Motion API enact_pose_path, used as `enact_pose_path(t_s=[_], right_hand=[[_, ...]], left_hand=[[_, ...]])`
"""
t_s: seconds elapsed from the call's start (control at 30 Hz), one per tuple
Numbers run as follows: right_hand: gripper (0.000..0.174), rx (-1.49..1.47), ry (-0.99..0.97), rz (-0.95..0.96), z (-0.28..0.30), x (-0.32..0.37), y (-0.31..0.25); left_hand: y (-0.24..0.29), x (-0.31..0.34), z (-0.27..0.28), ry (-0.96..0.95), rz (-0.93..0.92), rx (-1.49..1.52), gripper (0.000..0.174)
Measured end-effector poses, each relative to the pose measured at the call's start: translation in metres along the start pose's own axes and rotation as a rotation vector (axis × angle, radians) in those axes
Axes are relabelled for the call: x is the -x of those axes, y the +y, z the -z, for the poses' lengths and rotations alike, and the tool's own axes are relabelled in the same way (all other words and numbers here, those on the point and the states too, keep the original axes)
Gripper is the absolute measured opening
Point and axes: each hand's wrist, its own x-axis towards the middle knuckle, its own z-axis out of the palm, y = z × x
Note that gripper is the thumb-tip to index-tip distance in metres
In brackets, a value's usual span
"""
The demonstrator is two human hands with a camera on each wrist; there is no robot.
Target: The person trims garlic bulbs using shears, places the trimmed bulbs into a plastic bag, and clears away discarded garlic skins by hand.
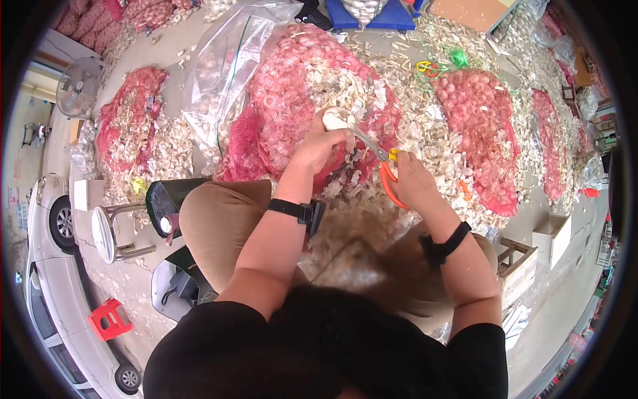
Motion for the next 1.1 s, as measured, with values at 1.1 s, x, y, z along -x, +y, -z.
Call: enact_pose_path(t_s=[1.1], right_hand=[[0.055, 0.104, -0.322, -0.115, 0.007, 0.004, -0.016]], left_hand=[[-0.027, -0.008, -0.014, 0.132, -0.43, -0.659, 0.063]])
